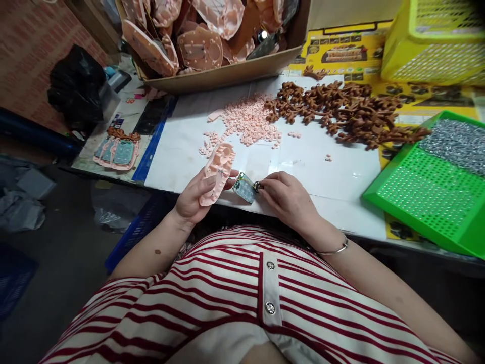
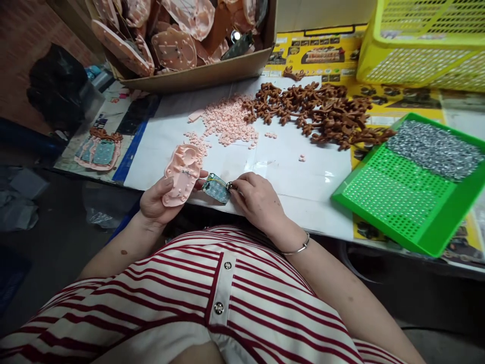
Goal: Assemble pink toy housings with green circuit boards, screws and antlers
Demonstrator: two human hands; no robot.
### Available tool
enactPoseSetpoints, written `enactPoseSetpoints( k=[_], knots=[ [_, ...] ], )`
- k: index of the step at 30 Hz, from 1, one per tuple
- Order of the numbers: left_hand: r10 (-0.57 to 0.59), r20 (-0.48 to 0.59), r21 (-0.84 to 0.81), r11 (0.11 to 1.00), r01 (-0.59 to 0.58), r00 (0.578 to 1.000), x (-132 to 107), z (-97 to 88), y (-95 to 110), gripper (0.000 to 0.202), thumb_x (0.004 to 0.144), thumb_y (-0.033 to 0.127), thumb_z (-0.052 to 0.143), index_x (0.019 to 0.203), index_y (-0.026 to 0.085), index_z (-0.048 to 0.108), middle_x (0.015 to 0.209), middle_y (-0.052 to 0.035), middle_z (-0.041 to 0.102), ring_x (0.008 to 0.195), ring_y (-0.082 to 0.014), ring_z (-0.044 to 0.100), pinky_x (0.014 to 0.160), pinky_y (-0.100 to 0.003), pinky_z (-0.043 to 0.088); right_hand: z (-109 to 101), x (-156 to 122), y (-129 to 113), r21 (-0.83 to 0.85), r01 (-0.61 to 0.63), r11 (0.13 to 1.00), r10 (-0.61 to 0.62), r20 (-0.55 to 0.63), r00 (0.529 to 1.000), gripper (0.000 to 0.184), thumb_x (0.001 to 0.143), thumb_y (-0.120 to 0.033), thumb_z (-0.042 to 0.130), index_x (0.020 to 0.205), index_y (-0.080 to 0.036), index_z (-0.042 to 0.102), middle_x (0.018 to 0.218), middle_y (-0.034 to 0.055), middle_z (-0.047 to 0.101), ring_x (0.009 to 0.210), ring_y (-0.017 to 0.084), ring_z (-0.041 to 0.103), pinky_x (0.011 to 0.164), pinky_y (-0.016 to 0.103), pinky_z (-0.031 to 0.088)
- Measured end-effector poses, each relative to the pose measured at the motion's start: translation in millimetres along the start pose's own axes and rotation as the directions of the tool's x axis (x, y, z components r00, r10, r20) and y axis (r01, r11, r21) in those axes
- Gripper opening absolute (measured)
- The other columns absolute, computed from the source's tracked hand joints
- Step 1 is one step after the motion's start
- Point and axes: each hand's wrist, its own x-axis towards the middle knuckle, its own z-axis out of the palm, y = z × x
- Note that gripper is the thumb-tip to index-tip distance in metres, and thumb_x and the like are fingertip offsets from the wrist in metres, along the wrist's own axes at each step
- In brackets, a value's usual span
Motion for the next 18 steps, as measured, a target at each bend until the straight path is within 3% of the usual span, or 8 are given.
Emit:
enactPoseSetpoints(
  k=[5, 10, 13, 16, 18],
  knots=[
    [0.081, 0.042, 0.021, 0.996, -0.082, 0.996, -4.5, 2.1, 0.3, 0.057, 0.069, 0.046, 0.081, 0.115, 0.015, 0.070, 0.106, -0.0118, 0.077, 0.101, -0.0283, 0.072, 0.105, -0.044, 0.048, -20.7, -2.0, 2.0, -0.304, 0.187, 0.934, -0.239, -0.142, 0.960, 0.013, 0.094, -0.018, 0.062, 0.107, -0.014, 0.064, 0.097, 0.0103, 0.074, 0.081, 0.020, 0.064, 0.070, 0.035, 0.050],
    [0.203, 0.220, 0.006, 0.978, -0.210, 0.954, -8.5, 10.2, 7.9, 0.063, 0.067, 0.046, 0.081, 0.124, 0.021, 0.068, 0.110, -0.0088, 0.076, 0.113, -0.0314, 0.069, 0.117, -0.048, 0.038, -66.5, -0.6, -1.6, -0.444, 0.370, 0.816, -0.459, -0.109, 0.882, 0.019, 0.091, -0.013, 0.068, 0.109, -0.019, 0.063, 0.096, 0.0038, 0.076, 0.077, 0.016, 0.064, 0.092, 0.040, 0.051],
    [0.177, 0.301, 0.012, 0.982, -0.189, 0.937, -10.3, 19.7, 15.7, 0.071, 0.062, 0.054, 0.082, 0.123, 0.021, 0.068, 0.112, -0.0117, 0.075, 0.114, -0.0374, 0.068, 0.114, -0.053, 0.041, -100.4, 6.5, -12.4, -0.312, 0.419, 0.853, -0.465, -0.086, 0.881, 0.017, 0.091, -0.016, 0.068, 0.106, -0.025, 0.067, 0.096, -0.0003, 0.076, 0.079, 0.015, 0.066, 0.098, 0.042, 0.052],
    [0.052, 0.405, 0.040, 0.996, -0.075, 0.913, -9.6, 32.9, 19.9, 0.075, 0.060, 0.059, 0.082, 0.123, 0.020, 0.067, 0.116, -0.0145, 0.073, 0.103, -0.0389, 0.072, 0.101, -0.055, 0.049, -132.0, 18.0, -28.2, -0.032, 0.313, 0.949, -0.313, -0.014, 0.950, 0.013, 0.089, -0.027, 0.071, 0.101, -0.032, 0.071, 0.092, -0.0015, 0.076, 0.079, 0.018, 0.067, 0.098, 0.049, 0.057],
    [0.000, 0.483, 0.031, 0.999, -0.016, 0.876, -7.7, 43.3, 19.5, 0.077, 0.060, 0.056, 0.083, 0.127, 0.024, 0.064, 0.115, -0.0126, 0.072, 0.091, -0.0351, 0.074, 0.091, -0.052, 0.055, -148.1, 25.7, -38.4, 0.108, 0.254, 0.961, -0.261, 0.052, 0.964, 0.013, 0.084, -0.029, 0.075, 0.096, -0.035, 0.073, 0.090, -0.0014, 0.075, 0.079, 0.020, 0.067, 0.099, 0.054, 0.058]
  ],
)
